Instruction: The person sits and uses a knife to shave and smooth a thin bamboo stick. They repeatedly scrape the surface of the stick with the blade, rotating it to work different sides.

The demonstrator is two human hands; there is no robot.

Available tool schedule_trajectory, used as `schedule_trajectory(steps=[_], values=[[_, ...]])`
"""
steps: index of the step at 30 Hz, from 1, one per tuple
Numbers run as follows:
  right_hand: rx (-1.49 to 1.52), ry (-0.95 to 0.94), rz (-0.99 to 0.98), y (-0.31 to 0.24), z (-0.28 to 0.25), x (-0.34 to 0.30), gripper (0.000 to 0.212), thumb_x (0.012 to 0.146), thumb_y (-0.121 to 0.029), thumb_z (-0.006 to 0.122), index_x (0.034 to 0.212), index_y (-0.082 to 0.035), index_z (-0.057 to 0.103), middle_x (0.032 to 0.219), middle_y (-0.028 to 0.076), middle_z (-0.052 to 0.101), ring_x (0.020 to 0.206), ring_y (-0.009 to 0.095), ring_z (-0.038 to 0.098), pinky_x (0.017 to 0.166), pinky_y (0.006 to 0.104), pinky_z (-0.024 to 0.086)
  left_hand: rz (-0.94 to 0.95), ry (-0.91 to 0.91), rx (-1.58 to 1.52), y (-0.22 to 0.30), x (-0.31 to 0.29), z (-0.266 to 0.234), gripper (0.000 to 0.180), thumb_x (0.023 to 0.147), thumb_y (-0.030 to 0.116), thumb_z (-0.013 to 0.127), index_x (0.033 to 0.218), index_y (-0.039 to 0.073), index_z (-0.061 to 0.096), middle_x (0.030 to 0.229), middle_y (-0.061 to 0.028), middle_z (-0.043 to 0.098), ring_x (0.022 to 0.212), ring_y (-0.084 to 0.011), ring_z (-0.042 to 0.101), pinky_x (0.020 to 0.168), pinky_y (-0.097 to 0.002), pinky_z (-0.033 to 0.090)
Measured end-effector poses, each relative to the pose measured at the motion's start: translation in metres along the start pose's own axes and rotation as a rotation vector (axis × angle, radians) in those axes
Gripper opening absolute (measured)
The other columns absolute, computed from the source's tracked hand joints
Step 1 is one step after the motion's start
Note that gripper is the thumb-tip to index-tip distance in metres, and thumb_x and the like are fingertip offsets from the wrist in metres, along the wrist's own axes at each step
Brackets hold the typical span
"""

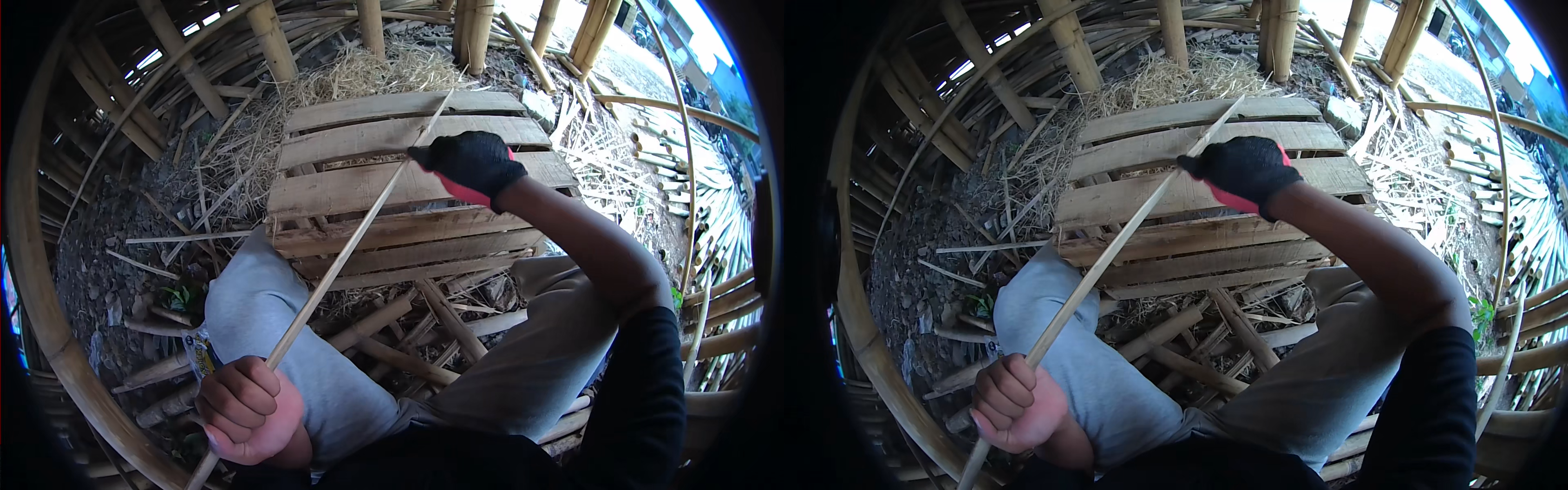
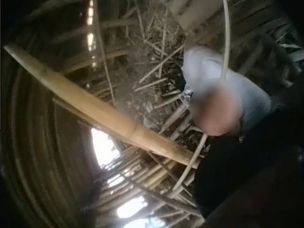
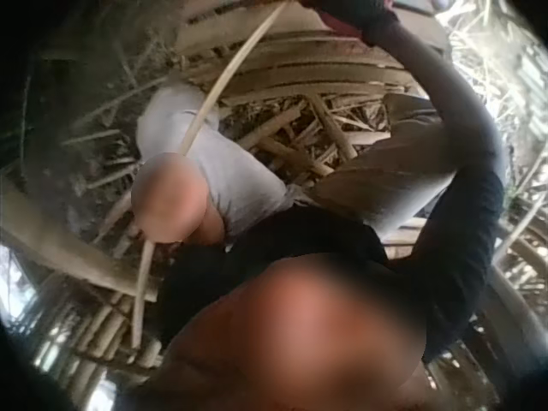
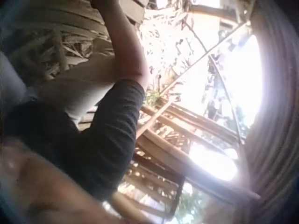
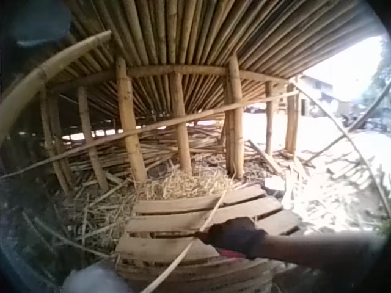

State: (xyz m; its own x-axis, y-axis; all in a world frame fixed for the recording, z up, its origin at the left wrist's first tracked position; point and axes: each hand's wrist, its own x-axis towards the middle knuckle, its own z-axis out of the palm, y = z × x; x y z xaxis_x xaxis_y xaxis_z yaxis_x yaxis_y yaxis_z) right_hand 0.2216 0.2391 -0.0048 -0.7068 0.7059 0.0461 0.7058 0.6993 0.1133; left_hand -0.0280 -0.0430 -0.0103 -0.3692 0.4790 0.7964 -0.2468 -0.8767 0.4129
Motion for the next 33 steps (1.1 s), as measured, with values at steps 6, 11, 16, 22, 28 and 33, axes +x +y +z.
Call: schedule_trajectory(steps=[6, 11, 16, 22, 28, 33], values=[[0.211, 0.075, -0.058, 0.004, 0.001, -0.006, 0.040, 0.101, -0.048, 0.051, 0.099, -0.015, 0.075, 0.095, 0.012, 0.075, 0.087, 0.034, 0.071, 0.082, 0.0433, 0.055, -0.045, 0.093, -0.047, -0.004, 0.004, -0.007, 0.055, 0.105, 0.025, 0.045, 0.054, 0.020, 0.024, 0.047, 0.0065, 0.025, 0.040, -0.0076, 0.022, 0.051, -0.0283, 0.021], [0.117, -0.066, 0.202, 0.029, 0.002, 0.006, 0.041, 0.108, -0.042, 0.037, 0.121, -0.019, 0.068, 0.106, 0.012, 0.074, 0.095, 0.031, 0.071, 0.088, 0.0439, 0.054, -0.030, 0.064, -0.057, -0.002, 0.008, -0.007, 0.053, 0.104, 0.024, 0.042, 0.055, 0.021, 0.023, 0.048, 0.0070, 0.022, 0.044, -0.0089, 0.018, 0.054, -0.0292, 0.019], [0.013, 0.025, -0.213, -0.026, -0.020, -0.011, 0.034, 0.105, -0.038, 0.043, 0.125, -0.030, 0.069, 0.101, 0.008, 0.075, 0.084, 0.031, 0.073, 0.076, 0.0434, 0.058, -0.033, 0.038, -0.032, 0.001, 0.004, -0.005, 0.056, 0.104, 0.024, 0.047, 0.052, 0.020, 0.025, 0.046, 0.0068, 0.025, 0.039, -0.0073, 0.021, 0.051, -0.0282, 0.020], [0.209, 0.034, 0.257, 0.055, 0.017, 0.019, 0.048, 0.105, -0.052, 0.038, 0.118, -0.020, 0.071, 0.104, 0.014, 0.074, 0.093, 0.034, 0.071, 0.085, 0.0476, 0.055, -0.030, 0.014, -0.002, -0.001, 0.005, -0.003, 0.057, 0.104, 0.026, 0.049, 0.052, 0.020, 0.025, 0.046, 0.0070, 0.025, 0.038, -0.0070, 0.022, 0.050, -0.0280, 0.021], [0.192, -0.046, -0.258, -0.069, -0.050, -0.025, 0.040, 0.104, -0.046, 0.043, 0.117, -0.023, 0.073, 0.100, 0.011, 0.075, 0.095, 0.031, 0.072, 0.081, 0.0441, 0.057, -0.024, 0.001, -0.024, 0.000, 0.002, -0.006, 0.058, 0.103, 0.024, 0.050, 0.051, 0.019, 0.024, 0.045, 0.0066, 0.025, 0.037, -0.0074, 0.023, 0.049, -0.0275, 0.021], [0.126, -0.040, 0.099, 0.024, -0.005, 0.018, 0.043, 0.107, -0.044, 0.040, 0.120, -0.021, 0.073, 0.095, 0.011, 0.075, 0.093, 0.032, 0.072, 0.080, 0.0446, 0.057, -0.048, -0.086, -0.070, -0.006, 0.003, 0.001, 0.057, 0.102, 0.024, 0.050, 0.052, 0.020, 0.023, 0.046, 0.0079, 0.023, 0.041, -0.0071, 0.019, 0.052, -0.0281, 0.019]])
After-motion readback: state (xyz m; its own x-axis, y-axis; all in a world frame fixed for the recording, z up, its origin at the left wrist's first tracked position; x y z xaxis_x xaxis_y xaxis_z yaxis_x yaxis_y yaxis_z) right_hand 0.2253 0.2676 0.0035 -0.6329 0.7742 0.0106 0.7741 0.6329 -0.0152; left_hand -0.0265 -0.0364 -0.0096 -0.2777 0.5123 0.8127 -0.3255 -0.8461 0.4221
